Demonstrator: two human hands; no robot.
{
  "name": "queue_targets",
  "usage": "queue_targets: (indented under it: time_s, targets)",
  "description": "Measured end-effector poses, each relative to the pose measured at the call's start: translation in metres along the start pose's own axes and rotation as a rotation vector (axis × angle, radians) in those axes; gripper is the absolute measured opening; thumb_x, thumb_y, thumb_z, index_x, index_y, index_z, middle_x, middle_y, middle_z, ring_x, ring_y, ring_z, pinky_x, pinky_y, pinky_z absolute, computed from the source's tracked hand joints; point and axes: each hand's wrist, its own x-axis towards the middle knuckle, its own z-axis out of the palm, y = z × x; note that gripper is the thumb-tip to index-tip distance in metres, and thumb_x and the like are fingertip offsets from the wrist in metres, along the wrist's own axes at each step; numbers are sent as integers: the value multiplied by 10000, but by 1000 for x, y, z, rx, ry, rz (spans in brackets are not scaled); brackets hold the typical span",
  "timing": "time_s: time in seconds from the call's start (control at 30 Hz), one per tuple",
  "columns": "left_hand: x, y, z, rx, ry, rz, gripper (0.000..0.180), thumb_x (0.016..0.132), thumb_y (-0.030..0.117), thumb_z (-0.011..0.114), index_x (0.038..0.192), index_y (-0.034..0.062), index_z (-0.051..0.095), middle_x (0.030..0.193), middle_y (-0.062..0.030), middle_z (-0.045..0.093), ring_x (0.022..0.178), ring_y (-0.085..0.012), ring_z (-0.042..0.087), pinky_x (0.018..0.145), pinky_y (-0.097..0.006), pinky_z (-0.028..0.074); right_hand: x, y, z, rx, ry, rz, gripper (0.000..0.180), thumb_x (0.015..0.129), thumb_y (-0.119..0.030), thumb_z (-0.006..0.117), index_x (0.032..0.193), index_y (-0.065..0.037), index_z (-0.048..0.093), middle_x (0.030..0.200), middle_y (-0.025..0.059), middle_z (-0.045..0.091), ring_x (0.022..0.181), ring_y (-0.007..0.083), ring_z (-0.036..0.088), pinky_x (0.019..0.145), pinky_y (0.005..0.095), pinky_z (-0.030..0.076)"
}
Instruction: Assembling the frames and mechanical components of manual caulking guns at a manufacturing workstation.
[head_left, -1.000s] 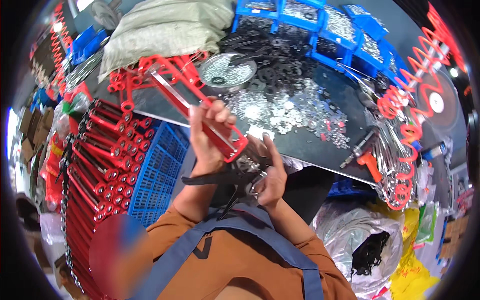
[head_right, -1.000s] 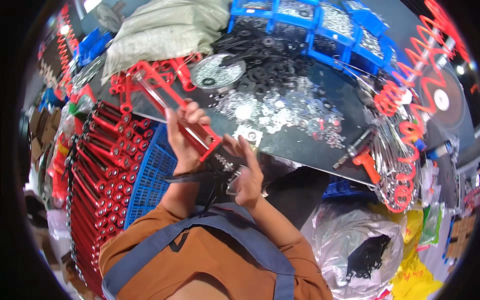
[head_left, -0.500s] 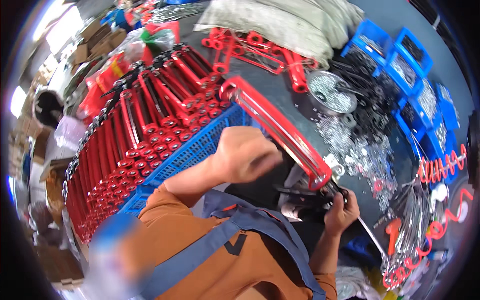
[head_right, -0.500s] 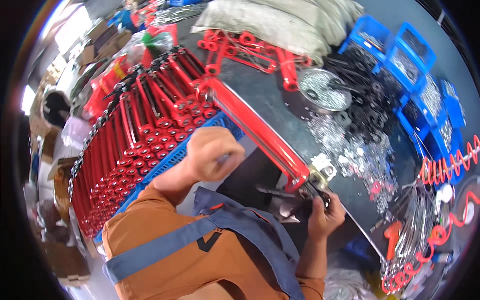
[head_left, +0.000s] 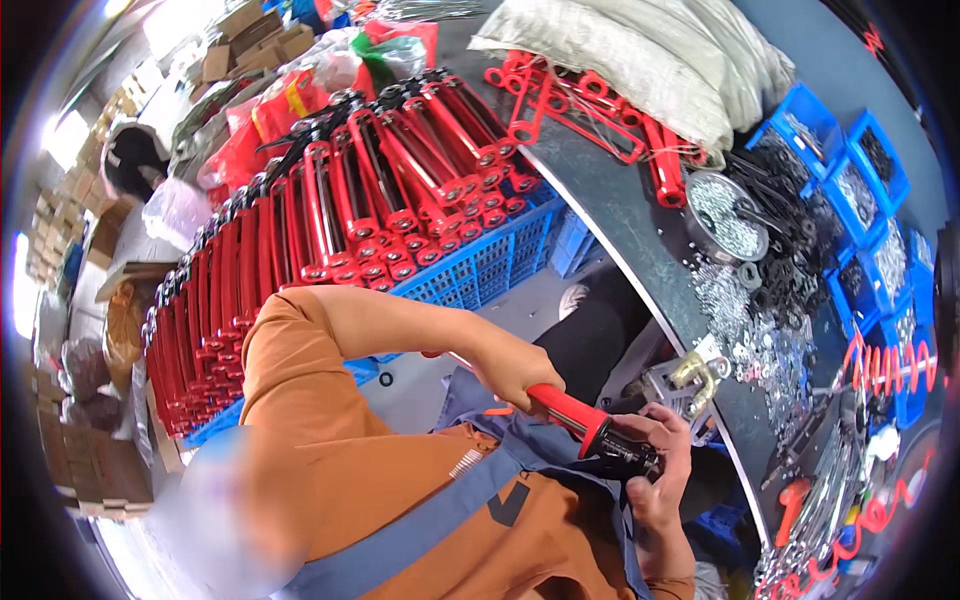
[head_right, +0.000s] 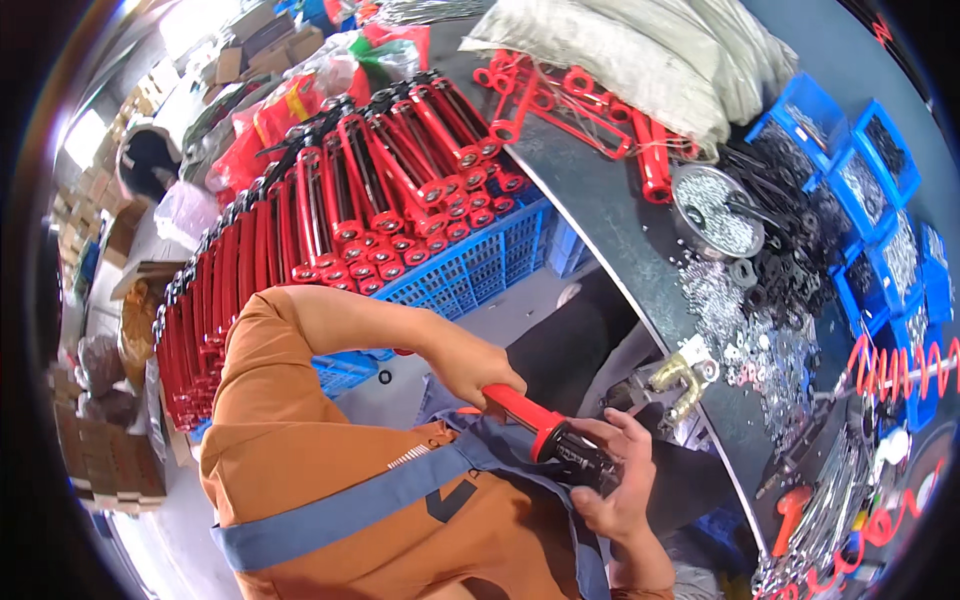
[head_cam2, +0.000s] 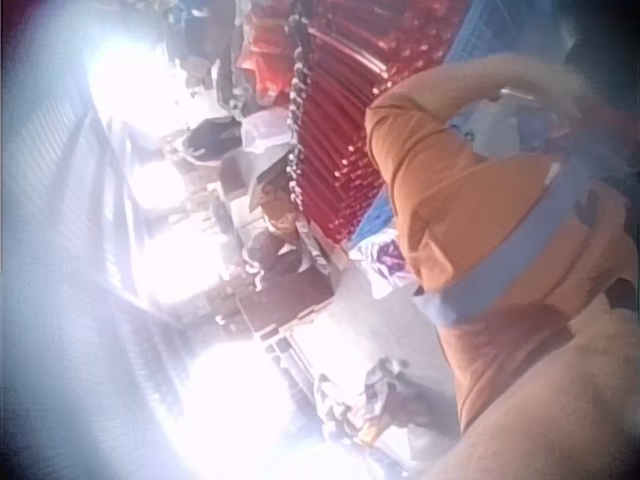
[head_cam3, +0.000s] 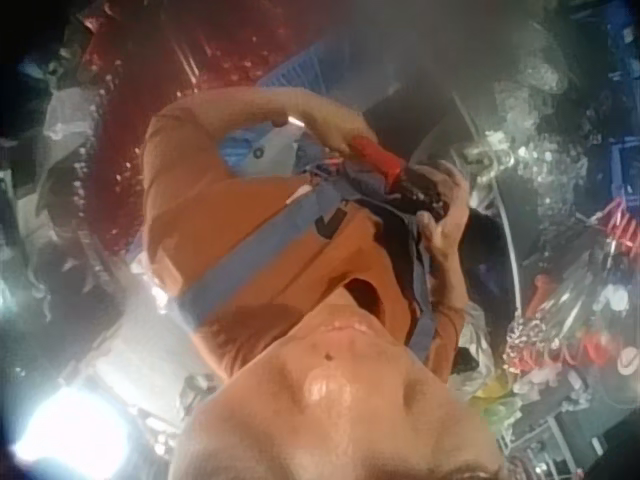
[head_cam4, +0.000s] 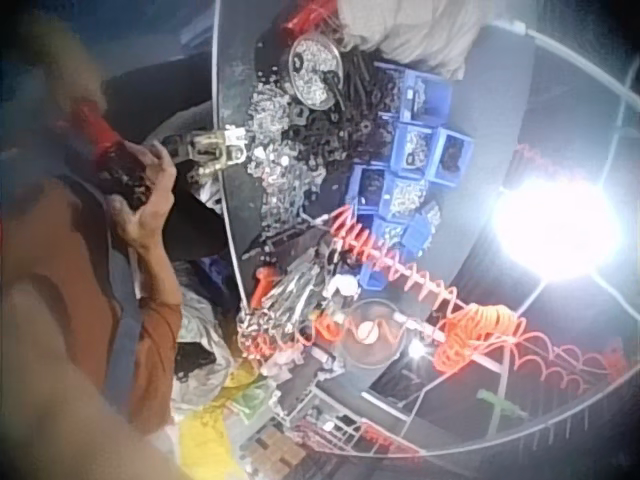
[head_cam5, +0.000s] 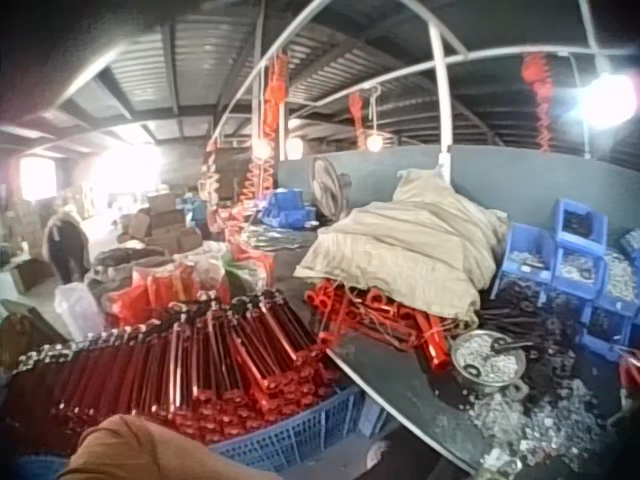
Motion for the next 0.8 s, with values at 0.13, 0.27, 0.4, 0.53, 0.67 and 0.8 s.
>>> queue_targets:
  time_s: [0.13,0.27,0.4,0.53,0.67,0.8]
  targets:
    - [-57,15,-15,308,490,-166,270,837,230,611,1051,69,578,930,-177,635,875,-383,608,727,-468,471,34,16,-7,-15,208,-272,688,848,-296,630,1319,66,283,1255,255,495,1178,336,513,1013,423,394]
    - [-164,0,-20,371,1495,-774,675,766,466,707,1215,-1,518,1113,-213,606,1027,-357,612,886,-415,491,39,36,-23,-28,317,-290,528,883,-149,552,1315,47,320,1242,222,501,1123,292,536,1004,395,407]
    - [-269,-83,-26,378,1865,-1530,884,766,629,640,1275,-42,370,1092,-359,551,1012,-447,596,845,-484,507,40,52,-6,11,179,43,391,834,23,571,1213,38,477,1161,140,569,1061,204,574,944,317,449]
    - [-301,-161,-27,199,1819,-1713,842,833,630,545,1292,-39,319,1140,-382,513,1017,-461,594,845,-487,514,48,61,8,-183,62,29,294,809,3,631,1099,21,589,1026,114,632,944,188,632,838,300,506]
    - [-292,-224,-27,179,1796,-1696,841,900,577,457,1437,-10,184,1258,-351,455,1074,-452,573,900,-497,483,49,68,9,-277,43,14,254,810,3,639,1061,21,606,1004,114,638,903,187,646,806,299,515]
    - [-292,-222,-32,200,1730,-1590,868,912,585,412,1480,11,93,1251,-359,471,1084,-454,565,925,-483,464,41,78,6,-267,69,70,228,812,10,636,1038,25,611,989,117,641,888,191,656,793,296,519]
